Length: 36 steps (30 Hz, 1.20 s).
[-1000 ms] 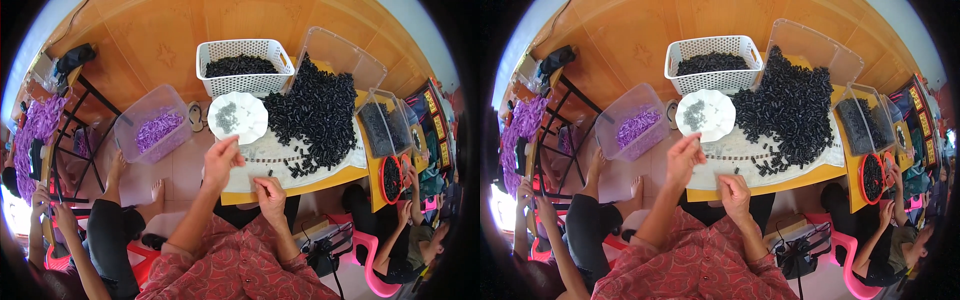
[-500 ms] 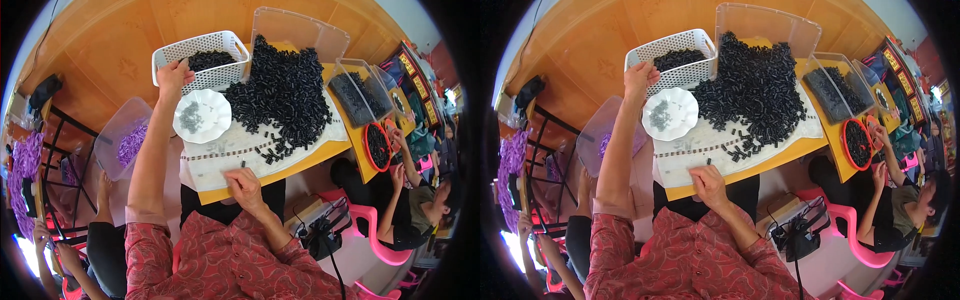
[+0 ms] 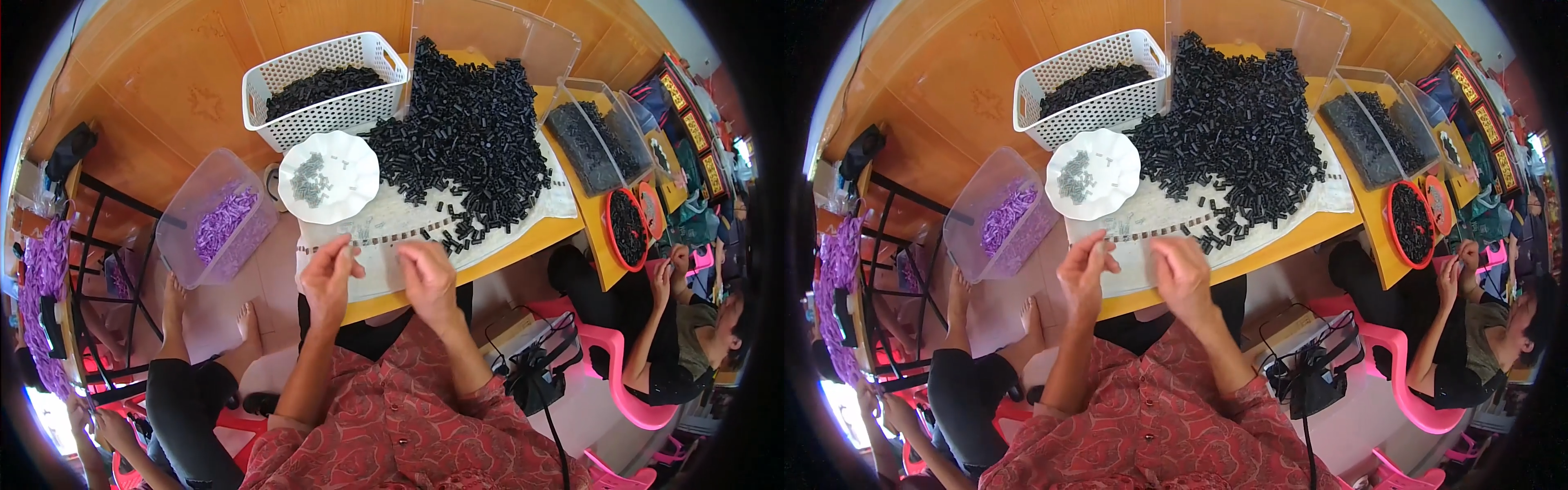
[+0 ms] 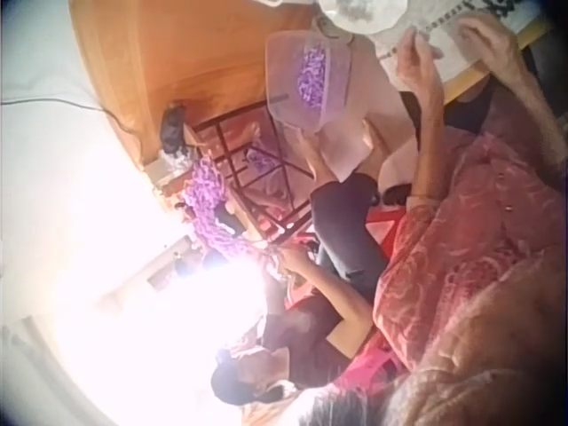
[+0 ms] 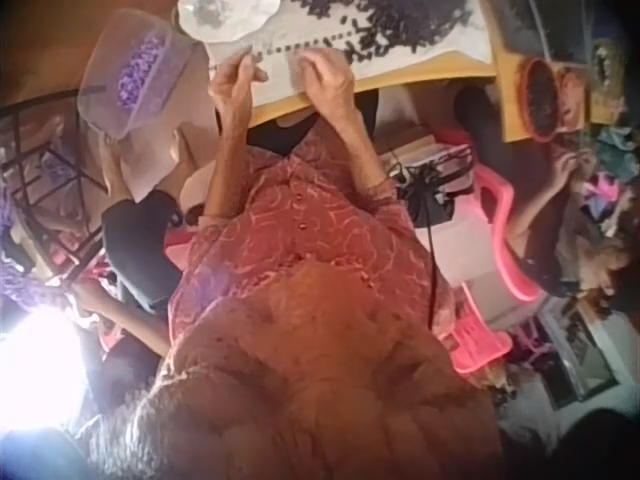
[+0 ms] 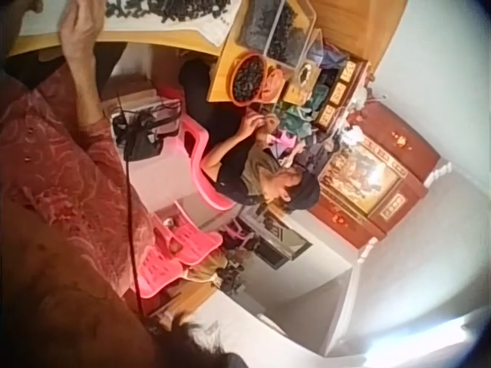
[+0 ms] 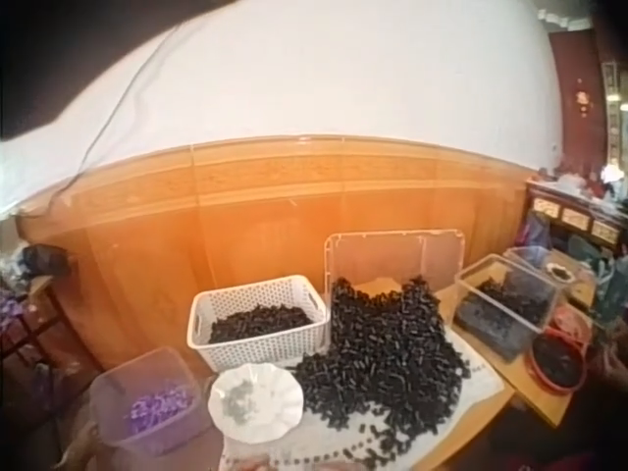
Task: Assembling small black plastic components by inserting metal parts into them.
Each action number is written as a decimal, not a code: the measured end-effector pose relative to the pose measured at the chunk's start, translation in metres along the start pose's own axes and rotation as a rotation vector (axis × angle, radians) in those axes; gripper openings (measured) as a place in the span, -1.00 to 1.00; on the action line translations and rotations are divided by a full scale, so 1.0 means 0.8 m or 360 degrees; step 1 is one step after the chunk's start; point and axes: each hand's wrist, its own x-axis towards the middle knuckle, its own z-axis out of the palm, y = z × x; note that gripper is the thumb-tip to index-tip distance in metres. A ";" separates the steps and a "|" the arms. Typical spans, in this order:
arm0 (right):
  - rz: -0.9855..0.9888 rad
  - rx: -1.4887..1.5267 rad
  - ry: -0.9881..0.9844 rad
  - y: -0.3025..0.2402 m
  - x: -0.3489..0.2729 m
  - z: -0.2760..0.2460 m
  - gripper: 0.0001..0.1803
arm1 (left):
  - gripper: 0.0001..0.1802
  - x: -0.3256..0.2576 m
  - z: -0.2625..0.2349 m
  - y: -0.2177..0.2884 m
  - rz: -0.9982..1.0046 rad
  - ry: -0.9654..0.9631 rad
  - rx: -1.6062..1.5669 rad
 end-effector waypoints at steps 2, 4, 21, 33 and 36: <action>-0.0052 -0.0231 0.0005 0.023 0.026 -0.007 -0.76 | -0.75 -0.022 0.000 -0.011 0.0006 0.0030 0.0000; -0.0092 -0.0354 0.0026 0.058 0.046 -0.006 -0.75 | -0.77 -0.036 0.002 -0.017 0.0017 0.0048 -0.0025; 0.0097 -0.0813 -0.0380 0.083 0.106 0.012 -0.77 | -0.76 -0.047 0.003 -0.034 0.0387 0.0001 0.0582; 0.0370 -0.0442 -0.0772 0.058 0.081 -0.027 -0.84 | -0.74 -0.049 0.002 -0.031 0.0431 -0.0020 0.0639; 0.0515 -0.0201 -0.0722 0.055 0.080 -0.039 -0.82 | -0.74 -0.049 0.000 -0.031 0.0449 -0.0016 0.0655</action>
